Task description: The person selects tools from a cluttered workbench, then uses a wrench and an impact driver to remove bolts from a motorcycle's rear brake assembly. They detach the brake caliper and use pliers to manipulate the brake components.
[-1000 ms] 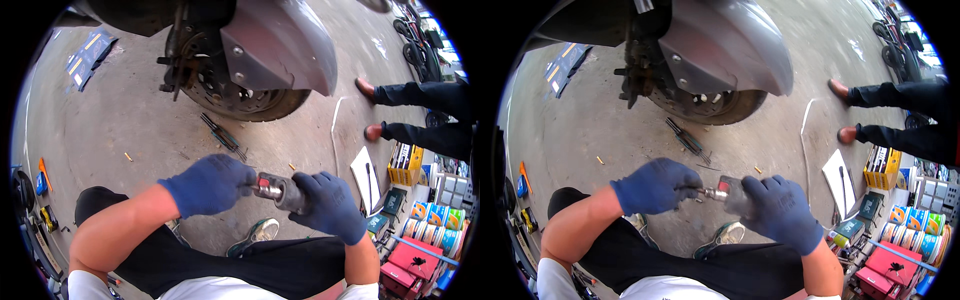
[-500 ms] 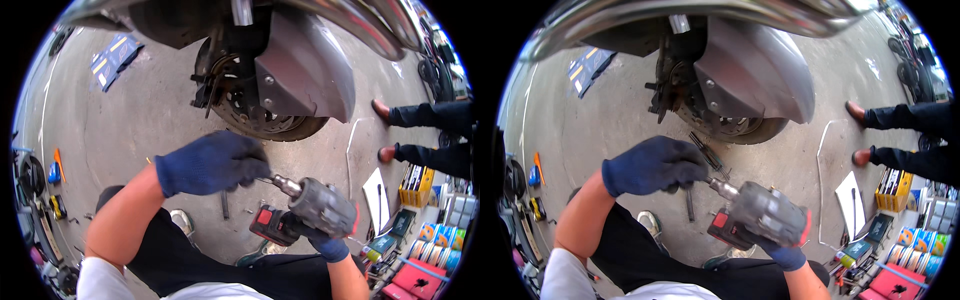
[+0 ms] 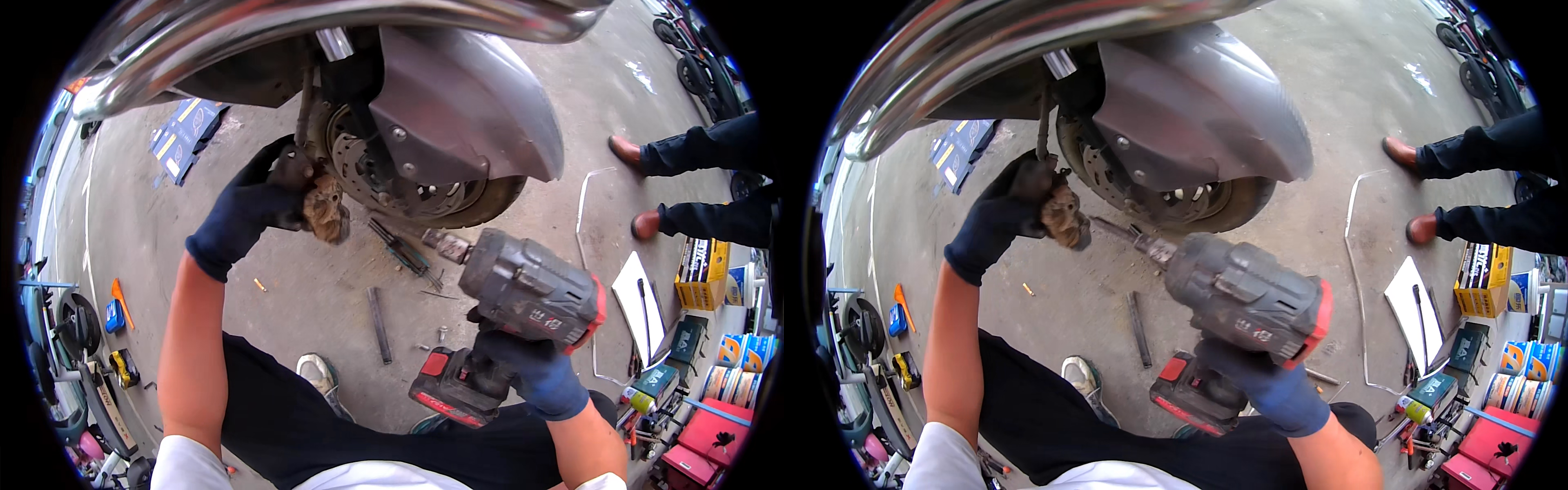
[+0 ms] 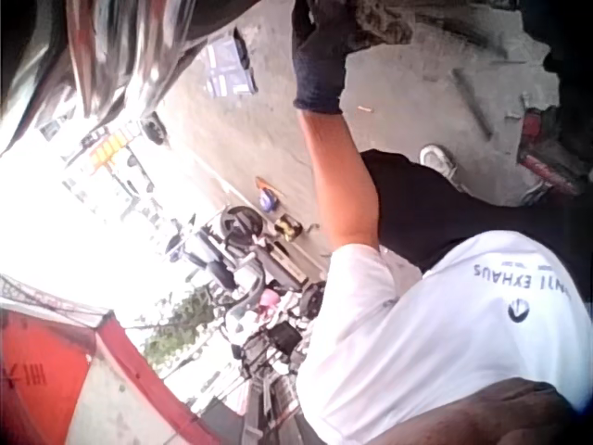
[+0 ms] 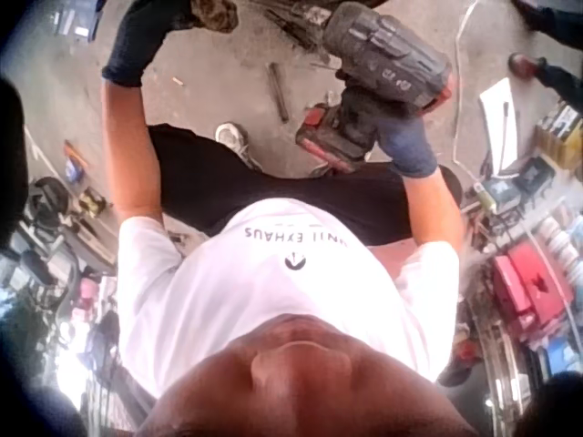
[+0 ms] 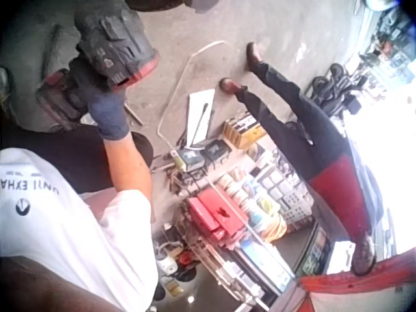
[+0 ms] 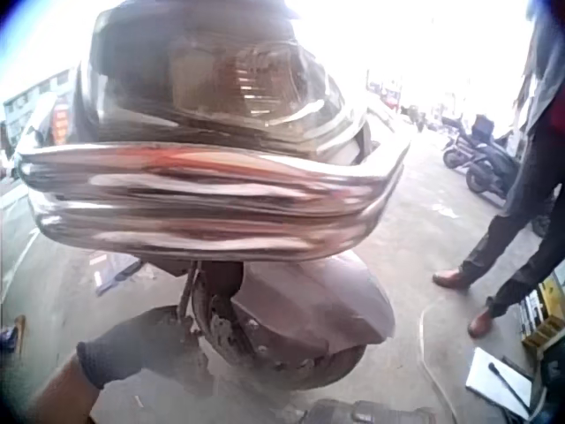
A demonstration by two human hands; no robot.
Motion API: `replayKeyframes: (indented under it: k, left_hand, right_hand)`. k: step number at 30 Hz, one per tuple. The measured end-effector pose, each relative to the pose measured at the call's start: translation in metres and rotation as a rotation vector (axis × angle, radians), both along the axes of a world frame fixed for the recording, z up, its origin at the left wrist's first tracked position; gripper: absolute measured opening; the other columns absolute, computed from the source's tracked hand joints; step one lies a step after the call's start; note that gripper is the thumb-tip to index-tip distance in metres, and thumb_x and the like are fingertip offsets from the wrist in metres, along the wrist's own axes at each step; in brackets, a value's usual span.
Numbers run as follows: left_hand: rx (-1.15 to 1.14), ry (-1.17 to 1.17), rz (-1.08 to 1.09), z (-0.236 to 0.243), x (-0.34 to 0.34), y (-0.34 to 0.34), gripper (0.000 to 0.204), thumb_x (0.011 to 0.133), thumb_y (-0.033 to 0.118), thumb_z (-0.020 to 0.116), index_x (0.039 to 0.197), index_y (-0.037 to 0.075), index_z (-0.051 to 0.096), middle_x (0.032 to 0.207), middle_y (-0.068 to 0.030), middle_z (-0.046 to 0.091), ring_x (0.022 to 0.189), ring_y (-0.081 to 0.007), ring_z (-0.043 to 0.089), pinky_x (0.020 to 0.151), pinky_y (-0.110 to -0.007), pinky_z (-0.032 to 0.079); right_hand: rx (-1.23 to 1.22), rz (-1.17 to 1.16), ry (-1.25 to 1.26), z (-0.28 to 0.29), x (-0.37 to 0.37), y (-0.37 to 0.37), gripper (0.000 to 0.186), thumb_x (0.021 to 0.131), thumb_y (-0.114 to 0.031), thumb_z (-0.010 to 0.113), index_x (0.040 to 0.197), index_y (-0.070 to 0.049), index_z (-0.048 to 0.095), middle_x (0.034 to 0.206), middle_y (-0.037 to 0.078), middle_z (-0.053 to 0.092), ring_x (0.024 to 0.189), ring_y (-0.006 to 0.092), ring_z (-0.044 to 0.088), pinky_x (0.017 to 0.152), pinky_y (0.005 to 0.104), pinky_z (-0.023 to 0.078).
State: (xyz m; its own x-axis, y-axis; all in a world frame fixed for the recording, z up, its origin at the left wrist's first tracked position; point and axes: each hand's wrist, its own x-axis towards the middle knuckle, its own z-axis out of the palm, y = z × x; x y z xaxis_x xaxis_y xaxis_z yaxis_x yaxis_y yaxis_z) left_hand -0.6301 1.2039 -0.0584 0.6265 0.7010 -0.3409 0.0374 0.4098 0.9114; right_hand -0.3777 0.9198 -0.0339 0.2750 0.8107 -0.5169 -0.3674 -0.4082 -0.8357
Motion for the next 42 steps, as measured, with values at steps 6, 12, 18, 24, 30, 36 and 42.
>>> replayKeyframes:
  k: [6,12,18,24,30,36,42]
  left_hand:
    - [0.036,-0.078,0.155,-0.01,-0.013,-0.012,0.047,0.077,-0.015,0.065,0.121,0.0,0.064,0.119,-0.0096,0.063,0.107,-0.0199,0.062,0.089,-0.032,0.054]
    - [0.593,0.04,-0.049,-0.026,-0.031,-0.005,0.041,0.079,-0.015,0.064,0.117,-0.001,0.066,0.118,-0.011,0.06,0.108,-0.0201,0.061,0.093,-0.033,0.053]
    - [0.435,-0.168,-0.005,-0.025,-0.02,-0.007,0.031,0.089,-0.007,0.057,0.118,-0.002,0.065,0.119,-0.0104,0.059,0.11,-0.0205,0.061,0.094,-0.034,0.053]
    - [-0.007,-0.195,0.074,-0.014,-0.013,-0.008,0.033,0.093,0.006,0.056,0.125,-0.001,0.061,0.12,-0.0097,0.06,0.109,-0.0185,0.062,0.092,-0.032,0.053]
    - [0.044,-0.149,0.141,0.004,0.015,-0.027,0.054,0.089,0.014,0.061,0.139,-0.001,0.048,0.12,-0.0097,0.063,0.106,-0.0172,0.063,0.091,-0.03,0.052]
    - [0.076,-0.086,0.178,-0.005,0.019,-0.028,0.056,0.088,0.012,0.063,0.14,-0.001,0.046,0.119,-0.0111,0.063,0.106,-0.0175,0.063,0.092,-0.031,0.051]
    - [0.076,-0.105,0.16,-0.006,0.025,-0.027,0.06,0.086,0.012,0.063,0.141,-0.001,0.045,0.121,-0.0119,0.062,0.108,-0.0185,0.061,0.095,-0.032,0.049]
  right_hand:
    - [0.113,0.111,-0.152,0.005,-0.008,0.001,0.034,0.078,-0.003,0.065,0.111,0.004,0.061,0.083,0.009,0.063,0.071,0.0162,0.062,0.069,0.031,0.052]
    - [-0.002,0.118,-0.149,0.005,-0.013,-0.001,0.033,0.078,-0.004,0.063,0.11,0.005,0.061,0.081,0.009,0.063,0.069,0.0165,0.062,0.067,0.0309,0.052]
    - [-0.078,0.05,-0.01,0.009,-0.014,0.0,0.034,0.077,-0.003,0.064,0.11,0.005,0.061,0.082,0.008,0.064,0.07,0.0171,0.063,0.063,0.0302,0.05]
    - [-0.011,0.147,-0.226,0.001,-0.007,-0.01,0.032,0.081,-0.004,0.067,0.112,0.004,0.062,0.091,0.009,0.065,0.071,0.0161,0.063,0.067,0.0299,0.052]
    - [0.065,0.251,-0.495,0.025,-0.004,0.004,0.034,0.084,-0.002,0.073,0.116,-0.001,0.062,0.099,0.007,0.067,0.087,0.0167,0.067,0.076,0.0324,0.055]
    - [-0.146,0.073,0.094,0.026,-0.02,0.019,0.03,0.083,-0.004,0.063,0.112,0.004,0.06,0.082,0.012,0.063,0.072,0.0194,0.063,0.064,0.0338,0.053]
    - [-0.146,0.053,0.157,0.014,-0.008,0.014,0.019,0.089,-0.007,0.063,0.105,0.004,0.06,0.086,0.01,0.061,0.068,0.0184,0.061,0.061,0.0323,0.049]
